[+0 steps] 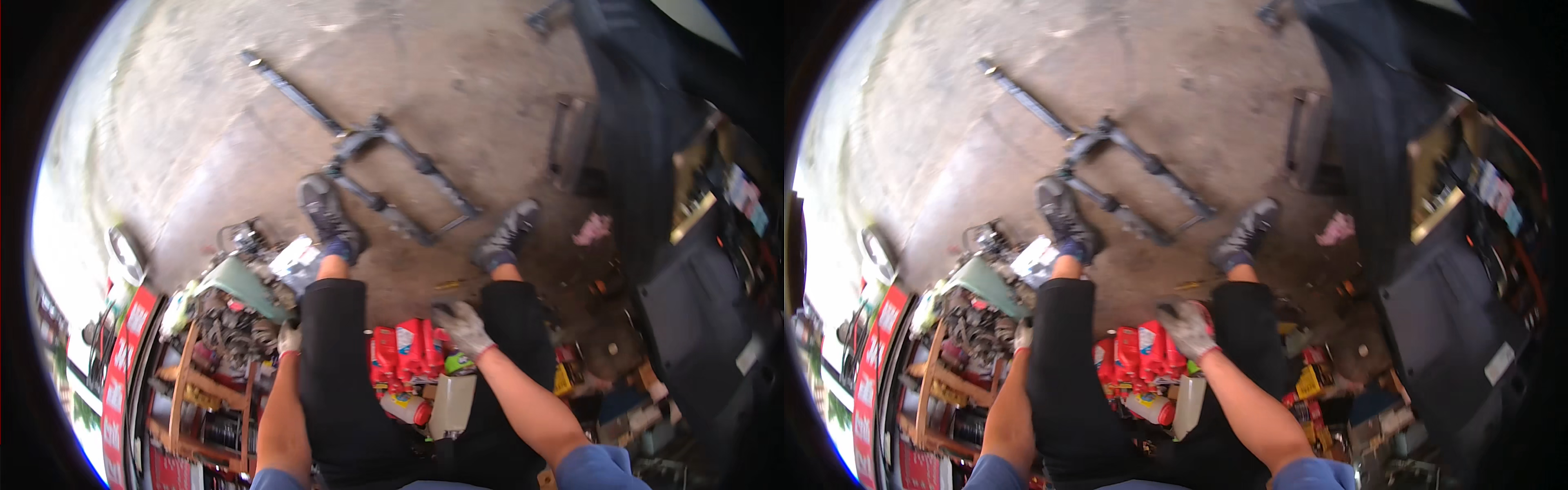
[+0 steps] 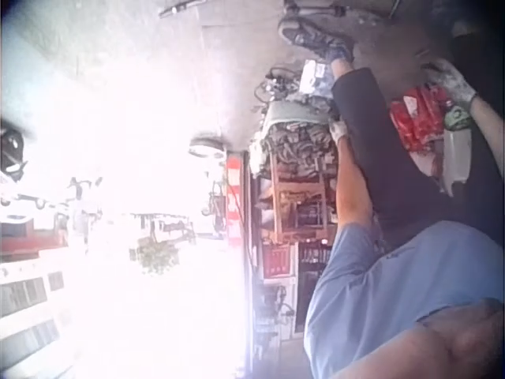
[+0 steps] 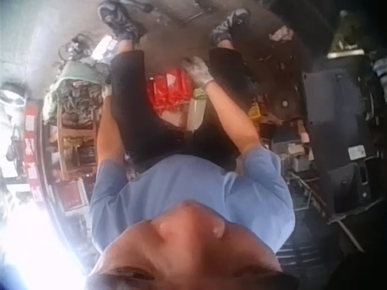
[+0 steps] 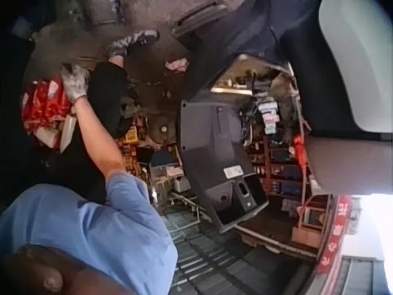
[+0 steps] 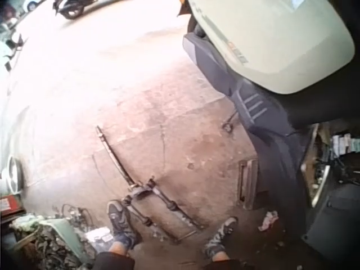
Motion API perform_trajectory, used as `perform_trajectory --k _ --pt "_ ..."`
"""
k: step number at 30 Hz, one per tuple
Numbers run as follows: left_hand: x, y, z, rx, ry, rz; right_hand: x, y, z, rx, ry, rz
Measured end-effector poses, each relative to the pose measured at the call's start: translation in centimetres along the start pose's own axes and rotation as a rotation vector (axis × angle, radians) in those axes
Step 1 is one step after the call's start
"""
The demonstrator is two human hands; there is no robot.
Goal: The recorder is disassembling, inspecting, and cleaning the front forks of a motorcycle or scooter.
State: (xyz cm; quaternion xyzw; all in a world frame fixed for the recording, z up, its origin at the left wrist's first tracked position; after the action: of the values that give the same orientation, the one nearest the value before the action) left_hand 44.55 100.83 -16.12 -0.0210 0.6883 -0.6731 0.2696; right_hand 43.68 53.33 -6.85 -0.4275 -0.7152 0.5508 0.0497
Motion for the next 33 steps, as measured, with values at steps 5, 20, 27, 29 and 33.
perform_trajectory --k 5,20,27,29,33 --pt "-1.5 2.1 -7.0 0.090 -0.175 0.074 -3.1 2.7 0.1 0.613 0.981 -0.225" --pt "-4.6 0.6 1.0 -0.026 0.207 0.089 -5.1 -0.5 39.1 0.906 0.844 0.273" --pt "-5.5 1.2 8.0 -0.051 0.230 0.228 -3.1 -7.3 73.0 1.301 0.490 0.196" --pt "-12.3 1.8 7.8 -0.120 0.394 0.318 1.3 -0.3 70.3 0.785 -0.719 -0.353" --pt "-20.8 5.7 11.1 0.034 0.435 0.452 -1.4 10.0 63.7 0.698 -0.503 -0.273"
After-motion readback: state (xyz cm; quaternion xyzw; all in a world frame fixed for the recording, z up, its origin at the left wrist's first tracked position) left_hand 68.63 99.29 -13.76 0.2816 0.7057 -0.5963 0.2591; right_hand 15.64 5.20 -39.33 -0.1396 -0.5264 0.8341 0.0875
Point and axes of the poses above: each hand's wrist, its own y-axis towards the middle knuckle, its own x-axis out of the palm, z = x × y, the point moved 9 cm from there along y, towards the middle knuckle, and after that the axes turned 15 degrees about x, right-handed, at the moved point
